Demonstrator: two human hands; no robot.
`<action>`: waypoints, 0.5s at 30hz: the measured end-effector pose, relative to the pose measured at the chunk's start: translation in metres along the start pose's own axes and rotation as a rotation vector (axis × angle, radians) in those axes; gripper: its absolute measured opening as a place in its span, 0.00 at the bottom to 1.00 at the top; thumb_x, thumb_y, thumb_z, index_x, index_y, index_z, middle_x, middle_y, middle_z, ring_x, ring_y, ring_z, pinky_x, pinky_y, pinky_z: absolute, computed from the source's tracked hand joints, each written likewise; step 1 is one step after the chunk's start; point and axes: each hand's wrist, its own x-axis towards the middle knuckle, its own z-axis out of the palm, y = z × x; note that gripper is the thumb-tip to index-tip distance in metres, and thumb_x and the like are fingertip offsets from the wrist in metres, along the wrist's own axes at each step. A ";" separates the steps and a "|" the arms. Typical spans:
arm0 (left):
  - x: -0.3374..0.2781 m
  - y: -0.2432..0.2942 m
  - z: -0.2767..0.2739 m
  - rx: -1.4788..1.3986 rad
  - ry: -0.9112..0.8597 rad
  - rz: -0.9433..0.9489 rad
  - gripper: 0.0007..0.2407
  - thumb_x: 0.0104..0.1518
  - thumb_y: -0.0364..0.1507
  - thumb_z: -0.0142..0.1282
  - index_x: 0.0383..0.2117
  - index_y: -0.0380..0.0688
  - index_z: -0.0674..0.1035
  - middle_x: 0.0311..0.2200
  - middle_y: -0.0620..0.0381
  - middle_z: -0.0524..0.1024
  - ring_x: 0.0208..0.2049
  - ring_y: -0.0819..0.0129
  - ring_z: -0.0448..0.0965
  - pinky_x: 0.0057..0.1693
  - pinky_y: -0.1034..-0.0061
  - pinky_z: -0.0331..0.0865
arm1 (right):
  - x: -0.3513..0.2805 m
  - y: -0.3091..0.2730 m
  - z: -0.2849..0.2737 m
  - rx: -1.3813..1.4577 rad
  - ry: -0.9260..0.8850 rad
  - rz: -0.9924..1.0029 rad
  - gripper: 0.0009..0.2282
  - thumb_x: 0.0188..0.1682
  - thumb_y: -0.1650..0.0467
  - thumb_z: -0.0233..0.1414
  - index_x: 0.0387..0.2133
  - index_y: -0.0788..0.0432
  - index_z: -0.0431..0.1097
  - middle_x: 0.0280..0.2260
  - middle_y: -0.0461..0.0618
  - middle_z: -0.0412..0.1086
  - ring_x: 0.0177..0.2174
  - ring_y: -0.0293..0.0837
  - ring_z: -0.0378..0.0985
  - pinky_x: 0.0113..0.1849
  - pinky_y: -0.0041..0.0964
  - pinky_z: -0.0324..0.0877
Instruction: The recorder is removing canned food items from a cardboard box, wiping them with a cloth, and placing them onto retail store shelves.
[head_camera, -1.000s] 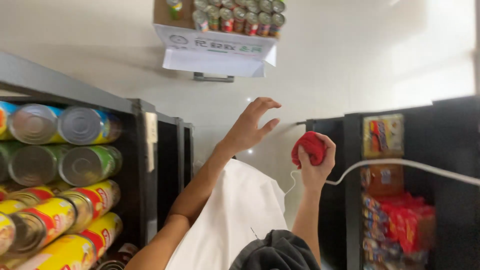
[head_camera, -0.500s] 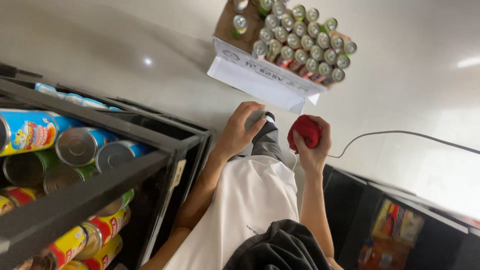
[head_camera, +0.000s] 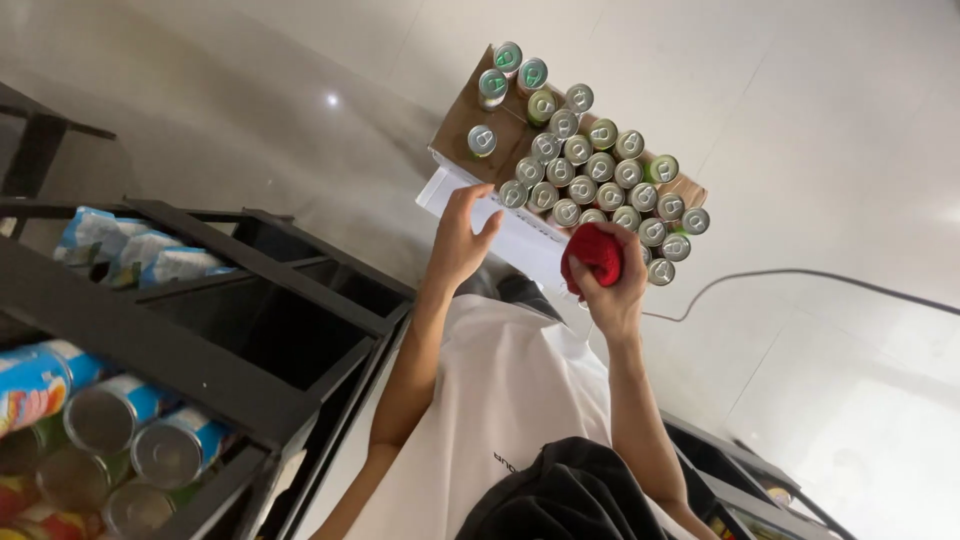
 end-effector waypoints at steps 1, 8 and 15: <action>0.007 -0.016 0.003 0.005 -0.011 -0.011 0.18 0.62 0.30 0.61 0.55 0.38 0.74 0.53 0.46 0.75 0.57 0.53 0.74 0.62 0.63 0.69 | 0.006 -0.007 0.002 0.003 0.000 0.016 0.23 0.43 0.71 0.63 0.52 0.60 0.67 0.46 0.53 0.73 0.45 0.46 0.78 0.46 0.38 0.77; 0.083 -0.102 0.036 0.290 -0.065 -0.163 0.30 0.51 0.28 0.69 0.61 0.40 0.66 0.56 0.41 0.69 0.56 0.42 0.71 0.58 0.55 0.68 | 0.029 -0.007 0.009 -0.005 0.100 0.198 0.23 0.42 0.70 0.63 0.52 0.59 0.67 0.46 0.53 0.72 0.44 0.47 0.77 0.44 0.41 0.77; 0.139 -0.210 0.065 0.458 -0.127 0.019 0.33 0.45 0.24 0.72 0.59 0.44 0.66 0.54 0.40 0.71 0.50 0.42 0.75 0.50 0.54 0.76 | 0.034 -0.024 0.017 -0.003 0.367 0.384 0.25 0.41 0.72 0.63 0.54 0.59 0.65 0.47 0.54 0.71 0.43 0.46 0.76 0.41 0.40 0.75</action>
